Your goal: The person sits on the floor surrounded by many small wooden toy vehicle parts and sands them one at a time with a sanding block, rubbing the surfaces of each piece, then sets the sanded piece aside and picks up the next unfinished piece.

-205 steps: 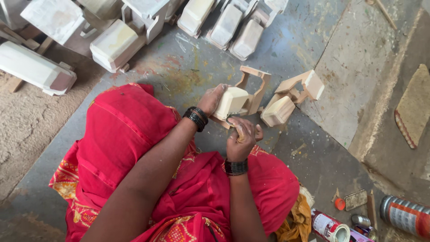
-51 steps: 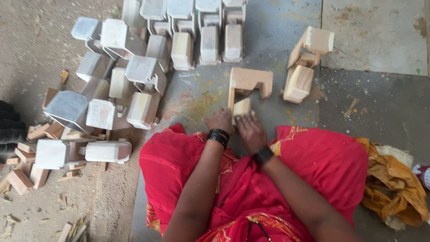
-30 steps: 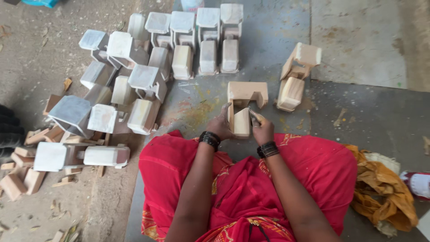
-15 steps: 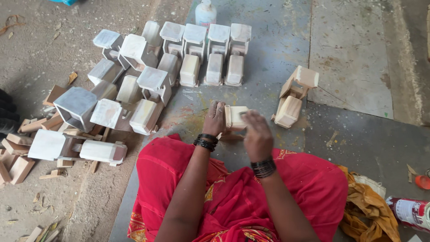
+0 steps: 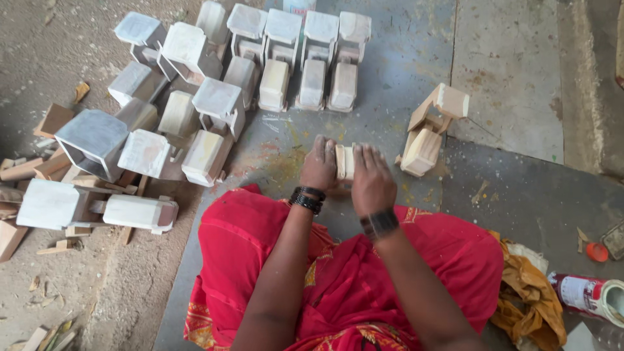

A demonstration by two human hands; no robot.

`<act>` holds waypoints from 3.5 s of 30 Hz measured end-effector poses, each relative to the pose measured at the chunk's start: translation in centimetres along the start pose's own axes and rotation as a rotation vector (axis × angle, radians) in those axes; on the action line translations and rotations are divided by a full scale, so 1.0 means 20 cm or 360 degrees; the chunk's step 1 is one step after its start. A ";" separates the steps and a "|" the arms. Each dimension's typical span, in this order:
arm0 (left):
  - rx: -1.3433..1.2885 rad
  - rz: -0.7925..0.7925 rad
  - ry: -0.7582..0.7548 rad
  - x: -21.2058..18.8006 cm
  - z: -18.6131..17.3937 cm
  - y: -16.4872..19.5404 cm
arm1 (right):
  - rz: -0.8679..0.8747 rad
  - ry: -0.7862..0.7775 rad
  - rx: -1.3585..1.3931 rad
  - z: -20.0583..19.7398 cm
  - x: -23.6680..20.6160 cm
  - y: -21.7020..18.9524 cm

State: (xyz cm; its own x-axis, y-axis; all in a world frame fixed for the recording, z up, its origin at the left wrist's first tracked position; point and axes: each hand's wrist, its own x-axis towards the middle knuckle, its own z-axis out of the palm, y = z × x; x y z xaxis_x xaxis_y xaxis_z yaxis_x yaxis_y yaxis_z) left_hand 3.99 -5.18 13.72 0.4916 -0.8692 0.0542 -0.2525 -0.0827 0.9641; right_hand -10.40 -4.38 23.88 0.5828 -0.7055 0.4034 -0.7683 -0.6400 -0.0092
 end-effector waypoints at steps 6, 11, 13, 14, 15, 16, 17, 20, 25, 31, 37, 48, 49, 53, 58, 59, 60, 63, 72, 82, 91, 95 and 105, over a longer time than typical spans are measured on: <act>0.0259 0.0615 0.0014 0.00 0.01 -0.02 | 0.0024 0.0033 0.0070 -0.05 -0.03 0.03; -0.0019 0.0082 -0.0011 0.00 0.01 0.02 | 0.0019 -0.0012 0.0146 -0.06 -0.02 -0.06; -0.0052 0.0295 0.0008 0.00 0.01 0.04 | -0.0044 0.0038 0.0228 -0.05 -0.01 -0.10; -0.0071 0.0396 0.0011 0.00 0.00 0.04 | -0.0043 0.0043 0.0230 -0.04 -0.01 -0.11; -0.0086 0.0328 0.0004 0.00 0.00 0.03 | -0.0042 0.0051 0.0232 -0.04 -0.01 -0.12; -0.0103 0.0270 0.0007 -0.01 0.00 0.03 | -0.0050 0.0069 0.0233 -0.03 0.00 -0.12; -0.0116 0.0216 0.0012 0.00 0.00 0.02 | -0.0069 0.0026 0.0210 -0.02 -0.01 -0.12; -0.0126 0.0083 -0.0029 0.01 0.01 -0.01 | -0.0082 -0.0006 0.0192 -0.01 -0.02 -0.09; 0.0096 0.0536 0.0034 0.01 0.03 -0.04 | -0.0120 0.0050 0.0145 0.00 -0.04 -0.06; 0.0018 0.0241 -0.0008 0.01 0.02 0.00 | -0.0063 0.0033 0.0160 -0.01 -0.02 -0.07; -0.0074 0.0103 -0.0018 0.00 0.00 0.07 | -0.0136 -0.0022 0.0164 -0.05 -0.01 -0.06; -0.0092 0.0103 0.0047 -0.01 0.02 0.08 | -0.0137 -0.0088 0.0044 -0.08 -0.02 -0.03; -0.0057 0.0126 0.0084 -0.01 0.03 0.08 | -0.0119 -0.0103 0.0025 -0.08 -0.02 -0.03; -0.0085 0.0011 0.0061 -0.01 0.07 0.06 | -0.0199 -0.0162 -0.0015 -0.10 -0.03 -0.03; -0.0080 0.0143 0.0115 0.01 0.06 0.08 | -0.0069 -0.0160 -0.0077 -0.12 -0.02 -0.05; -0.0070 0.0149 0.0105 0.00 0.06 0.08 | -0.0112 -0.0176 -0.0029 -0.12 -0.03 -0.06; -0.0091 0.0094 0.0062 -0.01 0.05 0.08 | -0.0145 -0.0162 0.0015 -0.12 -0.04 -0.06; -0.0132 0.0033 -0.0002 -0.02 0.04 0.09 | -0.0180 -0.0170 0.0013 -0.09 -0.05 -0.06; -0.0134 -0.0002 0.0034 -0.02 0.02 0.15 | 0.0409 -0.0117 0.0791 -0.20 0.18 0.07; -0.0155 -0.0034 -0.0029 -0.02 0.05 0.13 | -0.0070 -0.0007 0.0111 -0.06 0.02 -0.09; -0.0187 0.0009 0.0026 -0.01 0.08 0.10 | -0.0231 0.0090 0.0063 -0.08 0.01 -0.09; -0.0197 -0.0104 -0.0047 -0.01 0.05 0.12 | -0.0245 0.0024 0.0164 -0.10 -0.05 -0.09; -0.0314 -0.0520 0.0203 0.03 0.13 0.05 | 0.1078 0.0137 0.1534 -0.16 -0.36 0.08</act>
State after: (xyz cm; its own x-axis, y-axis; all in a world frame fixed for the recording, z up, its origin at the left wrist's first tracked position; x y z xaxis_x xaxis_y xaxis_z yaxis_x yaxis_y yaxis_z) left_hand 1.97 -7.05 13.97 0.6223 -0.7440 -0.2433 0.0927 -0.2386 0.9667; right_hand -16.71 0.61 23.89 0.0851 -0.9902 0.1110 -0.3753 -0.1351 -0.9170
